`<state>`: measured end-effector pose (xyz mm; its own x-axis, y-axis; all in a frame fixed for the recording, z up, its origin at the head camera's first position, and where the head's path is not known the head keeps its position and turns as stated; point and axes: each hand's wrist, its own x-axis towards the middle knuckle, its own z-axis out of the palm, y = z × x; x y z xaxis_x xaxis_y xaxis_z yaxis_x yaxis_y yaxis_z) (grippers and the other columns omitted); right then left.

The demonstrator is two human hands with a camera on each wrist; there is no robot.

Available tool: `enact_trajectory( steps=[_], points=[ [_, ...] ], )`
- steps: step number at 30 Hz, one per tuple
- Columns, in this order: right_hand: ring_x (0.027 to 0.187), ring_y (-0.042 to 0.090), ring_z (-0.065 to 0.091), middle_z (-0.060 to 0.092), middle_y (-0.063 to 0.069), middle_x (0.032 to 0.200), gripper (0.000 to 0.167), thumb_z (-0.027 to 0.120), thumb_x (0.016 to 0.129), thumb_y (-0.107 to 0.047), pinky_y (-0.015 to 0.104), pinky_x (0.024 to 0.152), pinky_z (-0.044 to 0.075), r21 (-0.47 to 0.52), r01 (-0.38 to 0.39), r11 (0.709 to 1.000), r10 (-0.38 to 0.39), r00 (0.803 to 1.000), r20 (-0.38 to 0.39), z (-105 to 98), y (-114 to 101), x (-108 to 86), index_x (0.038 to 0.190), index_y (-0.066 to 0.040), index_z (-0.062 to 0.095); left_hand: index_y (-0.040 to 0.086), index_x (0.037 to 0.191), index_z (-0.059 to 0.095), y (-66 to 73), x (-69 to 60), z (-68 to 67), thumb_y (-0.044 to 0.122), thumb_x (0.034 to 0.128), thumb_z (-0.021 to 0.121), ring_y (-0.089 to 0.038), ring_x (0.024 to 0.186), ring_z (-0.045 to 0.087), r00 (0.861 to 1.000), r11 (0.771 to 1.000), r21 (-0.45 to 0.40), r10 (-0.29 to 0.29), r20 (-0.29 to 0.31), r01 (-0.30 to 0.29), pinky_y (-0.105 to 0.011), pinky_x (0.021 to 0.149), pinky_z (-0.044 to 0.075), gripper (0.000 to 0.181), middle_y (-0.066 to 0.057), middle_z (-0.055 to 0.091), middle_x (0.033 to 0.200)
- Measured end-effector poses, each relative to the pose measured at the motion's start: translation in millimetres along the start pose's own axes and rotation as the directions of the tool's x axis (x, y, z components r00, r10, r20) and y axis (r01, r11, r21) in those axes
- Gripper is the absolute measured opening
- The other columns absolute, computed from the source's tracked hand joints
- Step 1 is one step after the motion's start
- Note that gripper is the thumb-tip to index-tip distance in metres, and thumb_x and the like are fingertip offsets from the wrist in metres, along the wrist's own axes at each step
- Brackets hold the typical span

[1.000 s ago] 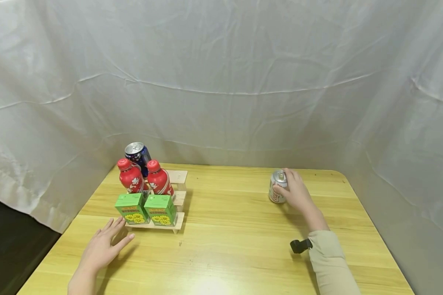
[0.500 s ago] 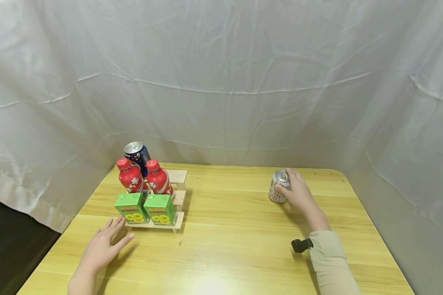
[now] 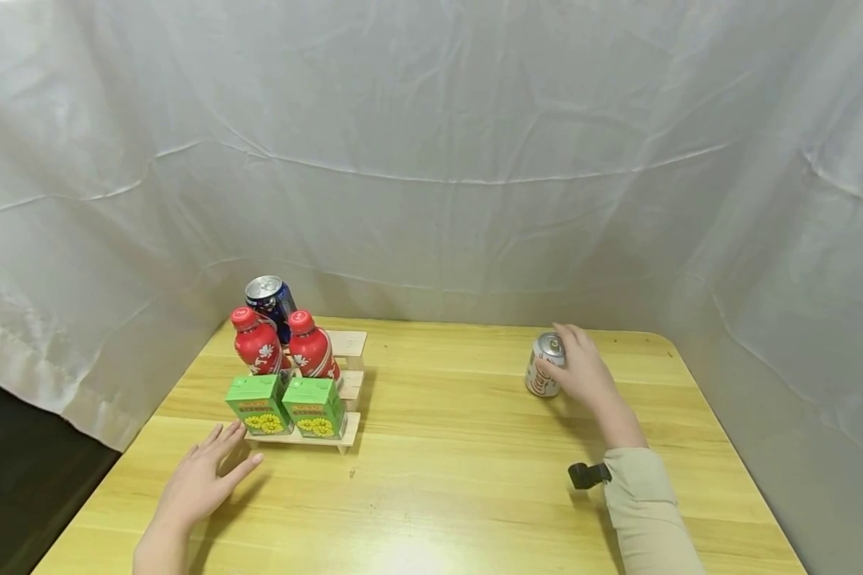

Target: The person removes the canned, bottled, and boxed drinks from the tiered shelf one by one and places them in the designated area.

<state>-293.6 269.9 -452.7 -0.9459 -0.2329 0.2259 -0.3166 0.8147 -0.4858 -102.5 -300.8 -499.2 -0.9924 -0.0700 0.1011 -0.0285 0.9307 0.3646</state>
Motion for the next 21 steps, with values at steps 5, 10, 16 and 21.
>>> enact_trajectory(
  steps=[5, 10, 16, 21],
  points=[
    [0.14, 0.049, 0.028, 0.028, 0.027, 0.154, 0.08, 0.066, 0.091, -0.043, 0.071, 0.108, 0.03, -0.018, 0.024, 1.0, -0.024, 1.0, -0.001, -6.2, -17.5, 5.2, 0.153, -0.007, 0.029, 0.005, 0.147, 0.042, 0.0, 0.6, -0.2, 0.062, 0.0907, 0.054, -0.045, 0.143, 0.03, 1.0, 1.0, 0.0, 0.001, 0.001, -0.001, -0.068, 0.114, 0.021, 0.081, -0.017, 0.041, 0.152],
    [0.143, 0.047, 0.023, 0.026, 0.025, 0.156, 0.08, 0.066, 0.091, -0.041, 0.07, 0.111, 0.026, -0.039, 0.075, 0.996, -0.075, 0.997, 0.01, -12.5, -40.6, 14.6, 0.153, -0.008, 0.028, 0.005, 0.147, 0.042, 0.6, 0.7, -0.7, 0.062, 0.0907, 0.054, -0.045, 0.143, 0.03, 1.0, 1.0, 0.0, -0.002, 0.001, 0.002, -0.067, 0.115, 0.02, 0.081, -0.017, 0.04, 0.153],
    [0.144, 0.042, 0.024, 0.03, 0.021, 0.155, 0.077, 0.067, 0.091, -0.04, 0.065, 0.114, 0.028, -0.059, 0.164, 0.985, -0.164, 0.986, 0.005, -13.5, -66.7, 31.2, 0.152, -0.009, 0.031, 0.006, 0.147, 0.041, 0.4, 0.3, 0.1, 0.062, 0.0904, 0.054, -0.045, 0.143, 0.03, 1.0, 1.0, -0.003, 0.001, -0.004, -0.001, -0.067, 0.115, 0.02, 0.081, -0.017, 0.04, 0.153],
    [0.144, 0.04, 0.027, 0.033, 0.02, 0.153, 0.076, 0.068, 0.091, -0.038, 0.061, 0.116, 0.028, -0.056, 0.249, 0.967, -0.25, 0.968, -0.009, -11.4, -89.6, 42.4, 0.151, -0.007, 0.032, 0.006, 0.147, 0.041, -0.4, 0.0, 1.3, 0.062, 0.0903, 0.054, -0.045, 0.143, 0.03, 1.0, 1.0, -0.004, 0.003, -0.01, -0.003, -0.067, 0.115, 0.02, 0.081, -0.017, 0.04, 0.153]
  ],
)
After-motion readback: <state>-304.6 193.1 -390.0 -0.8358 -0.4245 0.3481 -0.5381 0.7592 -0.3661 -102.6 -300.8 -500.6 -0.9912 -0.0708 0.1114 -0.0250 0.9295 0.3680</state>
